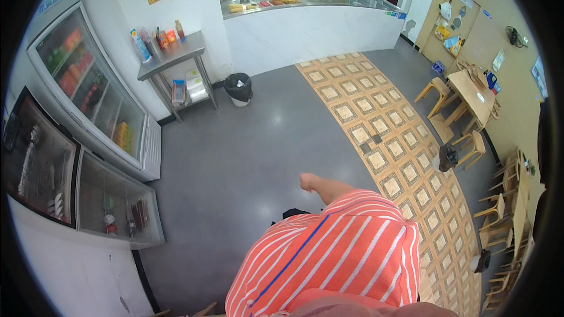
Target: The person picks up portions of noodles from a large pile on a table, weighs them in a bowl on a digital scale, and then places the weighed portions into a plastic-lined tray.
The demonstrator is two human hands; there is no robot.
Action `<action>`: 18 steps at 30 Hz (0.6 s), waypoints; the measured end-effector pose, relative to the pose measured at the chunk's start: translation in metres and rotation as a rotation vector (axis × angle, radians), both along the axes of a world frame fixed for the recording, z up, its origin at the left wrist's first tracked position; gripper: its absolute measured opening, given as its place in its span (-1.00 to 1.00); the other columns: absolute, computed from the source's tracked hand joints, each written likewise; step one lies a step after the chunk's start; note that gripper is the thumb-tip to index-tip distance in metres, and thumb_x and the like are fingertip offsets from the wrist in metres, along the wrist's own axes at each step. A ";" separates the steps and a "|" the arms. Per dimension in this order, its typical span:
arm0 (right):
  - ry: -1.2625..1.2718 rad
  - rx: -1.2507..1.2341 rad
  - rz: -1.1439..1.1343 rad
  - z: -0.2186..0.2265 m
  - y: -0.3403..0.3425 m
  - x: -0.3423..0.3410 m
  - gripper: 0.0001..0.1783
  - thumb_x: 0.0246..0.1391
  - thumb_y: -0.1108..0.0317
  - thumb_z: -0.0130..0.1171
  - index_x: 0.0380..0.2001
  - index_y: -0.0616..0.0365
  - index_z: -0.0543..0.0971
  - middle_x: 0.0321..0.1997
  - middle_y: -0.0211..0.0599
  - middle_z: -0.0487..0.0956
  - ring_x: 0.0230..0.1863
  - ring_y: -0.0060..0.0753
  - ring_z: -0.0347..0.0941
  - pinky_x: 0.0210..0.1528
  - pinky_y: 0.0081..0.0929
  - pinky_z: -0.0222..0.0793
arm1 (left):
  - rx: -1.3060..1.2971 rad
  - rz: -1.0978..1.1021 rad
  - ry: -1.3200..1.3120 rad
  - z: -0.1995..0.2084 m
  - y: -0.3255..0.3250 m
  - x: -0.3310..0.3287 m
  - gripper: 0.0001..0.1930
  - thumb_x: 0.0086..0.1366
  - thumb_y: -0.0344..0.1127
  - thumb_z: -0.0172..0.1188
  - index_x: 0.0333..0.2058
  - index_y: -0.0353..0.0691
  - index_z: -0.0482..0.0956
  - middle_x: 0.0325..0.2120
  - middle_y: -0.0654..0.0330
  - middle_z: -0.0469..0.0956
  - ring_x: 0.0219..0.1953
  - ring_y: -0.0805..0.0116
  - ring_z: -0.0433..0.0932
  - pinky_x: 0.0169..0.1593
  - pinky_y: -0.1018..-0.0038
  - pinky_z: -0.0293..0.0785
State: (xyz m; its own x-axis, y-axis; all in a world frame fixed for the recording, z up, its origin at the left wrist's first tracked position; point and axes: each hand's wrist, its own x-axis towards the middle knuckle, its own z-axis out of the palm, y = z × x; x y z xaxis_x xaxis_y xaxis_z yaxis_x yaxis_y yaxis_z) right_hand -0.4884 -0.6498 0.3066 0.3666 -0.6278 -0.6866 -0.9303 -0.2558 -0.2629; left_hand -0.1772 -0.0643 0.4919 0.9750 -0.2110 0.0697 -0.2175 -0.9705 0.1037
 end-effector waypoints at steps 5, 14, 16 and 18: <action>-0.024 0.057 0.067 -0.001 -0.011 0.018 -0.80 -0.21 0.50 -0.06 -0.57 0.24 0.58 -0.58 -0.12 0.58 -0.57 -0.29 0.54 -0.56 -0.29 0.45 | 0.020 0.037 0.012 0.000 -0.017 0.006 -0.74 0.09 -0.06 0.23 -0.27 0.03 0.67 -0.29 0.17 0.62 -0.14 0.03 0.47 -0.03 -0.04 0.19; -0.029 0.069 0.081 0.021 -0.026 0.033 -0.78 -0.18 0.48 -0.07 -0.50 0.21 0.58 -0.58 -0.13 0.58 -0.60 -0.24 0.51 -0.58 -0.30 0.42 | 0.024 0.012 -0.027 -0.041 -0.013 0.022 -0.70 0.13 -0.03 0.20 -0.19 0.04 0.65 -0.20 0.16 0.58 -0.01 0.05 0.39 0.09 -0.06 0.05; -0.057 0.058 0.023 0.013 -0.022 0.022 -0.78 -0.18 0.49 -0.05 -0.48 0.21 0.58 -0.57 -0.13 0.58 -0.61 -0.23 0.50 -0.58 -0.28 0.43 | 0.033 -0.001 -0.059 -0.053 -0.004 0.025 -0.70 0.14 -0.03 0.20 -0.19 0.04 0.64 -0.19 0.15 0.58 -0.01 0.05 0.39 0.10 -0.06 0.05; -0.041 0.078 0.050 0.013 -0.021 0.017 -0.78 -0.19 0.50 -0.04 -0.47 0.21 0.59 -0.57 -0.12 0.59 -0.61 -0.24 0.51 -0.57 -0.26 0.43 | 0.032 -0.016 -0.094 -0.066 0.005 0.028 -0.70 0.14 -0.02 0.20 -0.18 0.04 0.64 -0.18 0.15 0.57 -0.01 0.05 0.38 0.10 -0.06 0.04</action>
State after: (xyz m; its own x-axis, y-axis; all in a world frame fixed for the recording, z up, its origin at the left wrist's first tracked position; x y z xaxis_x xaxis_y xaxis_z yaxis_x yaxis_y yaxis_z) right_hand -0.4717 -0.6711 0.3197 0.4252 -0.5535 -0.7161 -0.9048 -0.2789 -0.3217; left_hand -0.1490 -0.0591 0.4259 0.9610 -0.2298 0.1540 -0.2400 -0.9694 0.0514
